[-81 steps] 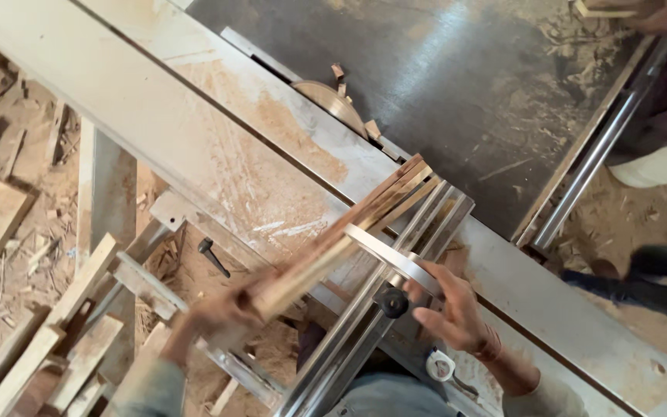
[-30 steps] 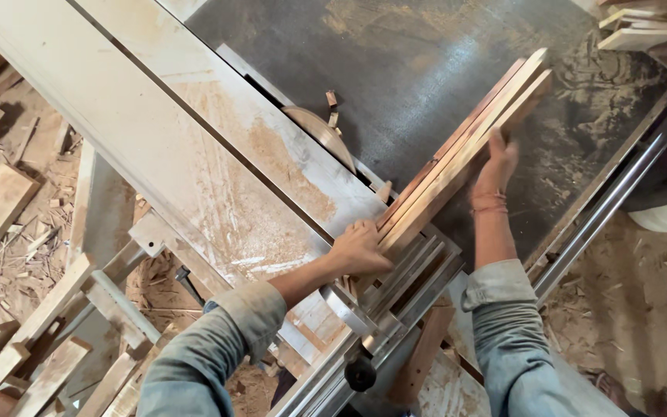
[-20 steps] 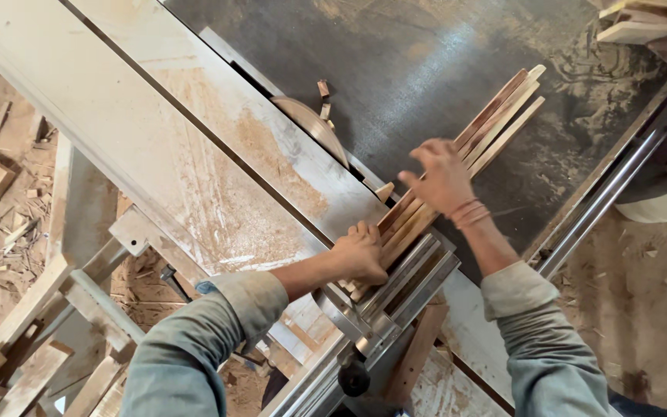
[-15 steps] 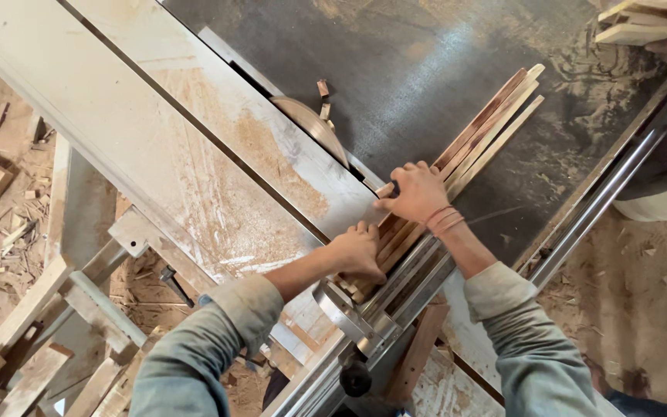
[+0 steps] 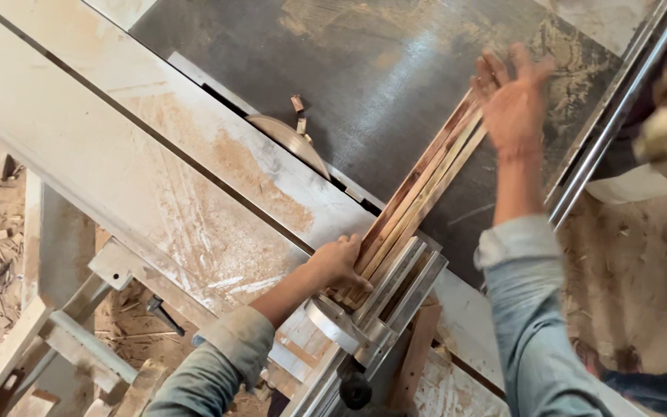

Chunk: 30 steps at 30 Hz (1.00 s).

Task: The person repeatedly picks up small wooden planks from a pile, places them on a table saw, and cuts them into shorter pieces. The cut pieces are then set aside on the saw table.

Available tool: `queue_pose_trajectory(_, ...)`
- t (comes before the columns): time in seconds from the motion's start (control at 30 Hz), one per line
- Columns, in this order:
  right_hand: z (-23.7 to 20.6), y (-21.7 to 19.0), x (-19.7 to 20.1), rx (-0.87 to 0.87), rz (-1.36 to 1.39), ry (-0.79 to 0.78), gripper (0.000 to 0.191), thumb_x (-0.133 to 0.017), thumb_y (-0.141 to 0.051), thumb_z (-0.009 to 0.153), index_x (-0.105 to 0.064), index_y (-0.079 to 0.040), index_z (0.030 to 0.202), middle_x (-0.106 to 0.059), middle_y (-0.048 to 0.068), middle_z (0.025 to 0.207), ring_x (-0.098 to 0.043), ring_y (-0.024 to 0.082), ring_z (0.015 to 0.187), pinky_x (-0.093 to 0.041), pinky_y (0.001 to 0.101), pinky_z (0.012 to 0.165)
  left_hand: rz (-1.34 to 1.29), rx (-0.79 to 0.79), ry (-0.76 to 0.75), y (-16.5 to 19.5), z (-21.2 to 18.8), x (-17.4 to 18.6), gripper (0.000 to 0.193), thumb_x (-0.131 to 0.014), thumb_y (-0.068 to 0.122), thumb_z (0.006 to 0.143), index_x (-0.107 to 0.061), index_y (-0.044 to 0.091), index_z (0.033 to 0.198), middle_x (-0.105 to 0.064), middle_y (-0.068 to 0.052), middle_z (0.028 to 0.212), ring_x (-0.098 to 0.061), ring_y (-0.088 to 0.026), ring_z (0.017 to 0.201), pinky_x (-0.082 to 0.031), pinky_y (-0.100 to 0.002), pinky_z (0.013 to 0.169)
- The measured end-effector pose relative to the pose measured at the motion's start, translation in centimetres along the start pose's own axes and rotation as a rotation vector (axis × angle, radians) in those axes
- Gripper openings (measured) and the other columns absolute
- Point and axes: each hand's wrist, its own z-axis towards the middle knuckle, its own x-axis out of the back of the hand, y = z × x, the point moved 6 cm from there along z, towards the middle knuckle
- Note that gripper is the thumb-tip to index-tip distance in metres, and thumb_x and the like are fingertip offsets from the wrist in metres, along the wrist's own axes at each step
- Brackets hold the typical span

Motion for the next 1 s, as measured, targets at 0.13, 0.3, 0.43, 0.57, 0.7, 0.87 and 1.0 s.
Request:
queue_pose_trajectory(0.13,4.6,-0.9,3.4,-0.125,-2.031,0.330,0.104,-0.070,-0.074,0.088,-0.030,-0.014,0.162,-0.021,0.029,0.162,-0.021,0.055,0.146,-0.026,0.0687,0.113,0.019,-0.011,0.019,0.3,-0.5,0.7,0.096,-0.090,0.059,0.064,-0.049,0.000,0.127,-0.063,-0.024,0.121,-0.063,-0.040,0.115,-0.052,-0.045,0.098)
queue_pose_trajectory(0.3,5.2,2.4,5.7,-0.080,-1.890,0.408,0.074,-0.066,-0.062,0.099,-0.048,-0.014,0.152,-0.042,0.033,0.148,-0.040,0.055,0.136,-0.040,0.0669,0.106,0.016,0.001,-0.009,0.0,-0.2,0.8,0.093,-0.089,0.060,0.065,-0.051,0.001,0.126,-0.064,-0.023,0.117,-0.064,-0.040,0.111,-0.052,-0.046,0.096)
queue_pose_trajectory(0.43,5.0,3.5,6.7,0.204,-1.913,0.319,0.063,-0.073,-0.047,0.102,-0.056,-0.005,0.145,-0.052,0.032,0.130,-0.050,0.053,0.122,-0.045,0.0644,0.097,-0.032,0.057,-0.122,-1.0,0.4,-0.1,0.089,-0.086,0.061,0.063,-0.051,0.005,0.123,-0.069,-0.019,0.108,-0.071,-0.036,0.099,-0.058,-0.045,0.088)
queue_pose_trajectory(0.57,5.2,4.3,8.7,0.202,-1.933,0.304,0.063,-0.070,-0.043,0.094,-0.055,-0.001,0.139,-0.052,0.032,0.129,-0.052,0.051,0.120,-0.046,0.0608,0.099,-0.063,-0.033,-0.041,-1.3,0.5,0.2,0.092,-0.091,0.058,0.060,-0.050,0.003,0.122,-0.068,-0.021,0.107,-0.069,-0.040,0.098,-0.056,-0.048,0.085)
queue_pose_trajectory(0.7,5.3,5.1,10.2,0.202,-1.971,0.245,0.069,-0.069,-0.047,0.099,-0.050,-0.001,0.147,-0.053,0.031,0.131,-0.053,0.049,0.124,-0.046,0.0608,0.100,-0.042,-0.041,-0.020,-1.4,0.3,0.4,0.095,-0.093,0.057,0.057,-0.050,0.003,0.122,-0.068,-0.021,0.110,-0.068,-0.042,0.100,-0.056,-0.048,0.085)
queue_pose_trajectory(0.87,5.0,5.4,11.3,0.338,-2.052,0.175,0.085,-0.064,-0.054,0.097,-0.041,0.004,0.154,-0.053,0.030,0.127,-0.052,0.049,0.120,-0.047,0.0600,0.097,-0.036,-0.055,-0.015,-1.4,0.3,0.6,0.098,-0.093,0.057,0.057,-0.049,0.003,0.125,-0.067,-0.022,0.110,-0.068,-0.042,0.100,-0.056,-0.048,0.086)
queue_pose_trajectory(1.0,5.0,5.7,12.8,0.252,-2.080,0.201,0.087,-0.062,-0.053,0.104,-0.035,0.006,0.163,-0.052,0.030,0.133,-0.050,0.049,0.129,-0.046,0.0595,0.104,-0.035,-0.049,-0.019,-1.5,0.4,0.4,0.098,-0.093,0.058,0.057,-0.049,0.003,0.125,-0.067,-0.022,0.110,-0.068,-0.042,0.101,-0.056,-0.048,0.086)
